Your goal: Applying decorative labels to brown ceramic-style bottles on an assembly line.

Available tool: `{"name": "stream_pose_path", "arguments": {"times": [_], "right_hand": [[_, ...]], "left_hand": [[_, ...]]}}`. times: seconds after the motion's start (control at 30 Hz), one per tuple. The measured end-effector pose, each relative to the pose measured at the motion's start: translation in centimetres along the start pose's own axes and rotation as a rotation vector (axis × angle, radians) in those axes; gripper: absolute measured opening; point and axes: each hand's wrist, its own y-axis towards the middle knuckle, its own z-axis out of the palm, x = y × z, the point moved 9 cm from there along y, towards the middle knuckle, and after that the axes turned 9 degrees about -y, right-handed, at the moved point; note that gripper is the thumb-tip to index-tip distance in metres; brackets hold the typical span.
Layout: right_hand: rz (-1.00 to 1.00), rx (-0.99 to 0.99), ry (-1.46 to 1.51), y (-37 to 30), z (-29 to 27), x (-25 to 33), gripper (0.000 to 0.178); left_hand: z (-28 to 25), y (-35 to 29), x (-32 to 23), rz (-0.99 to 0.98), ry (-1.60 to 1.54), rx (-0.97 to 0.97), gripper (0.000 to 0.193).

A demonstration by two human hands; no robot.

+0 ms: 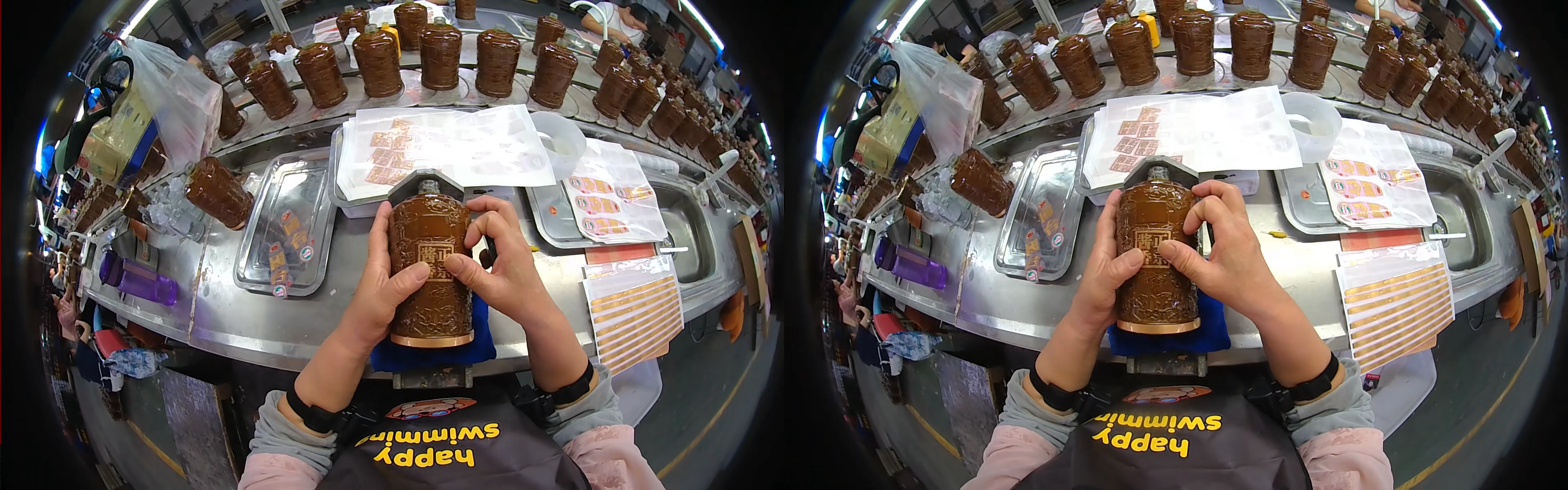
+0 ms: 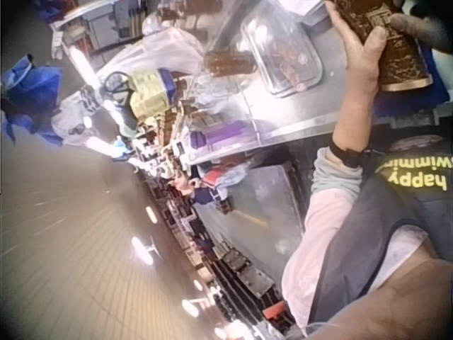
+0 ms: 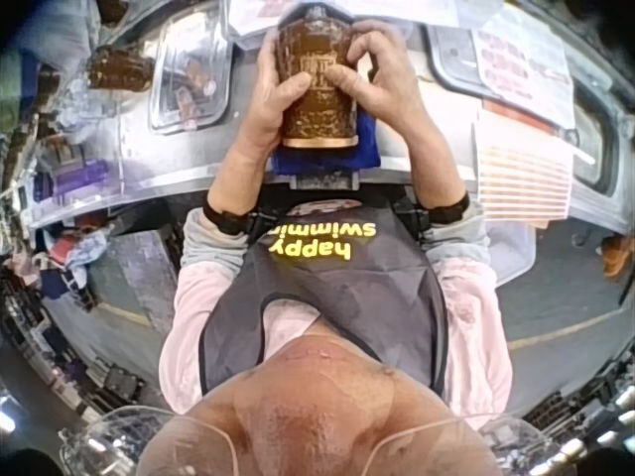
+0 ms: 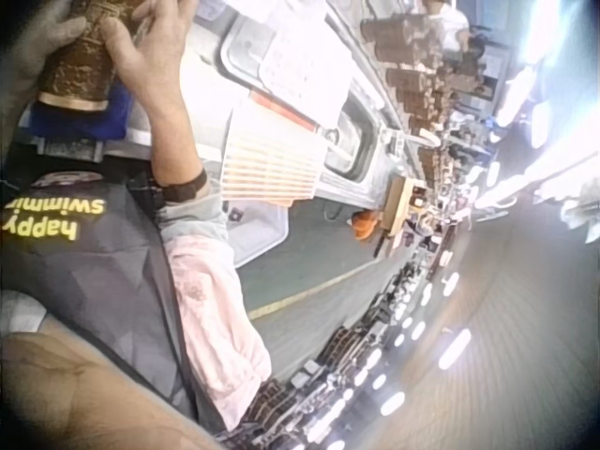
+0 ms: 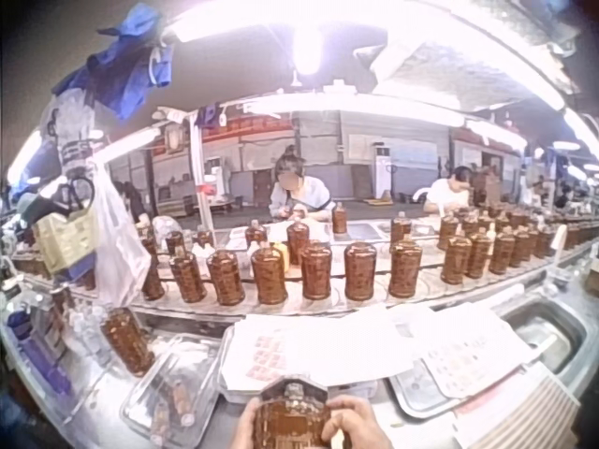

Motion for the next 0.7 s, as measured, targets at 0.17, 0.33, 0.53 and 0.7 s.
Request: {"name": "stream_pose_path", "arguments": {"times": [0.17, 0.33, 0.53, 0.7], "right_hand": [[0.011, 0.004, -0.002, 0.14, -0.01, 0.35, 0.037], [-0.014, -0.003, -0.009, 0.13, -0.06, 0.43, 0.036], [-0.014, 0.001, -0.001, 0.03, -0.04, 0.23, 0.034], [-0.023, -0.007, -0.003, 0.11, -0.01, 0.23, 0.035]], "left_hand": [[0.04, -0.11, -0.13, -0.004, -0.013, -0.014, 0.099], [-0.15, -0.1, 0.17, -0.01, -0.004, -0.011, 0.1], [0.07, -0.22, -0.07, 0.013, -0.045, -0.011, 0.098], [-0.08, -0.16, -0.05, 0.033, -0.002, 0.007, 0.095]]}}
